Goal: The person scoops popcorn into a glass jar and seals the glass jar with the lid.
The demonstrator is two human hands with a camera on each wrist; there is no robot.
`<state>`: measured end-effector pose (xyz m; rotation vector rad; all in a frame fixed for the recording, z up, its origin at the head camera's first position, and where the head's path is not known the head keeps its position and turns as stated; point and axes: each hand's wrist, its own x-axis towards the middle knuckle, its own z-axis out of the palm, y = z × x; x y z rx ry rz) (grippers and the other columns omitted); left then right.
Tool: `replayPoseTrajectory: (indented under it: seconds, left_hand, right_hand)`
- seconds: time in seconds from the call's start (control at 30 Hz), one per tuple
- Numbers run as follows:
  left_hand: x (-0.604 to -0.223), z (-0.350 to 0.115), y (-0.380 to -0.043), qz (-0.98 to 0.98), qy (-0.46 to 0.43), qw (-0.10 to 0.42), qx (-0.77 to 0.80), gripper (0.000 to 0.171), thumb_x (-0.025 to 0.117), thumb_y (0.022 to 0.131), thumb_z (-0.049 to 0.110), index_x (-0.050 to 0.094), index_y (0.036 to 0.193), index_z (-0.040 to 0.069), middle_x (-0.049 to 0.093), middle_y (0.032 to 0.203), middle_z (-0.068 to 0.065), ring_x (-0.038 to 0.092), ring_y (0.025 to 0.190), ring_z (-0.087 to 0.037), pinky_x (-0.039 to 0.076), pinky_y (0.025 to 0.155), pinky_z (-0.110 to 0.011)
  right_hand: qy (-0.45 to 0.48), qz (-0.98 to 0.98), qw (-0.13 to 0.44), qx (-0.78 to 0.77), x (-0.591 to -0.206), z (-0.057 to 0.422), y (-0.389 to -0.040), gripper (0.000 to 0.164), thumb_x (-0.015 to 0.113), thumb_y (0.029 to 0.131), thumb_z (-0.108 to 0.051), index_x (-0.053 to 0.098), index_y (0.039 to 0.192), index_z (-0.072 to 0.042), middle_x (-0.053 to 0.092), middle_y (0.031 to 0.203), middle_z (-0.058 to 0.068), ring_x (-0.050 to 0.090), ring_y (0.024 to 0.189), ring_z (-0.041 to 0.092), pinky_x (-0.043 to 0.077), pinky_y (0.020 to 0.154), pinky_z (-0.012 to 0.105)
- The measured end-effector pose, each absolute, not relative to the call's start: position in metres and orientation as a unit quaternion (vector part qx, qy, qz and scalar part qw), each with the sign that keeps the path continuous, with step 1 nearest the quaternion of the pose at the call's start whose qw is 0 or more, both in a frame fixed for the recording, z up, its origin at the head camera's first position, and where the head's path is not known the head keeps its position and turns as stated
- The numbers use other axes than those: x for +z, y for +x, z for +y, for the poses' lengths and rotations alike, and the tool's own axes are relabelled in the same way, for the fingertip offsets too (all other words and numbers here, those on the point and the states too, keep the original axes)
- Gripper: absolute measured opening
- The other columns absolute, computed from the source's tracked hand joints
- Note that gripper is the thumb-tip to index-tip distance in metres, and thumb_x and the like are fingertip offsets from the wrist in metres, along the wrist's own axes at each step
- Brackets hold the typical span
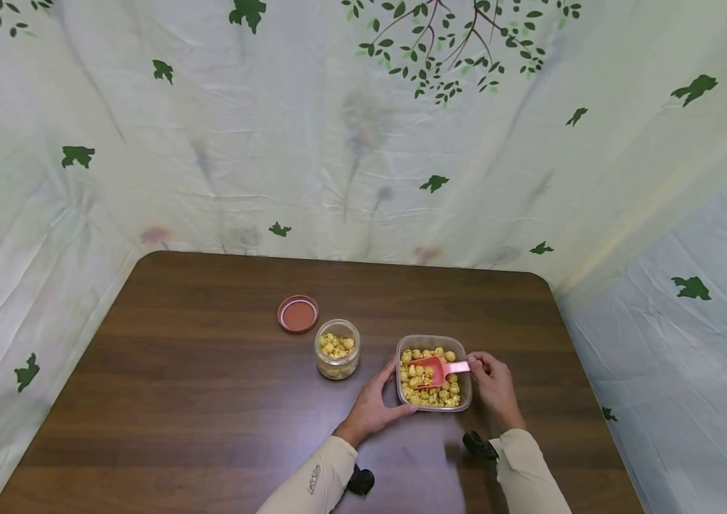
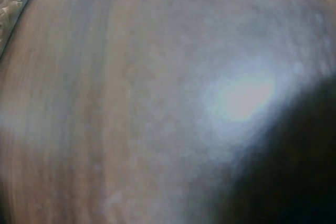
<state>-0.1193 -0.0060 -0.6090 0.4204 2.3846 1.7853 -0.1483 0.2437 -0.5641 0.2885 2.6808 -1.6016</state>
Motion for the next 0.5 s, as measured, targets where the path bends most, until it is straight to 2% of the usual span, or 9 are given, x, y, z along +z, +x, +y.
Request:
replayPoseTrajectory:
  seconds: [0.2, 0.5]
  left_hand:
    - [-0.6104, -0.0062, -0.1203, 0.789, 0.137, 0.068, 0.595, 0.096, 0.083, 0.073, 0.031, 0.032, 0.151, 0.008, 0.047, 0.144, -0.010, 0.049, 0.127, -0.024, 0.032, 0.110, -0.046]
    - [-0.6087, -0.0064, -0.1202, 0.793, 0.140, 0.069, 0.589, 0.096, 0.083, 0.074, 0.031, 0.031, 0.151, 0.009, 0.043, 0.148, -0.012, 0.048, 0.127, -0.025, 0.034, 0.108, -0.044]
  right_hand:
    - [0.107, 0.830, 0.022, -0.547, -0.5632, 0.2435, -0.1478, 0.023, 0.056, 0.098, -0.013, 0.066, 0.105, 0.007, 0.050, 0.068, 0.002, 0.043, 0.058, 0.012, 0.036, 0.050, 0.022]
    - [0.130, 0.789, 0.055, -0.598, -0.5613, 0.2468, -0.1468, 0.026, 0.055, 0.099, -0.016, 0.063, 0.108, 0.008, 0.048, 0.066, 0.001, 0.042, 0.053, 0.011, 0.036, 0.046, 0.021]
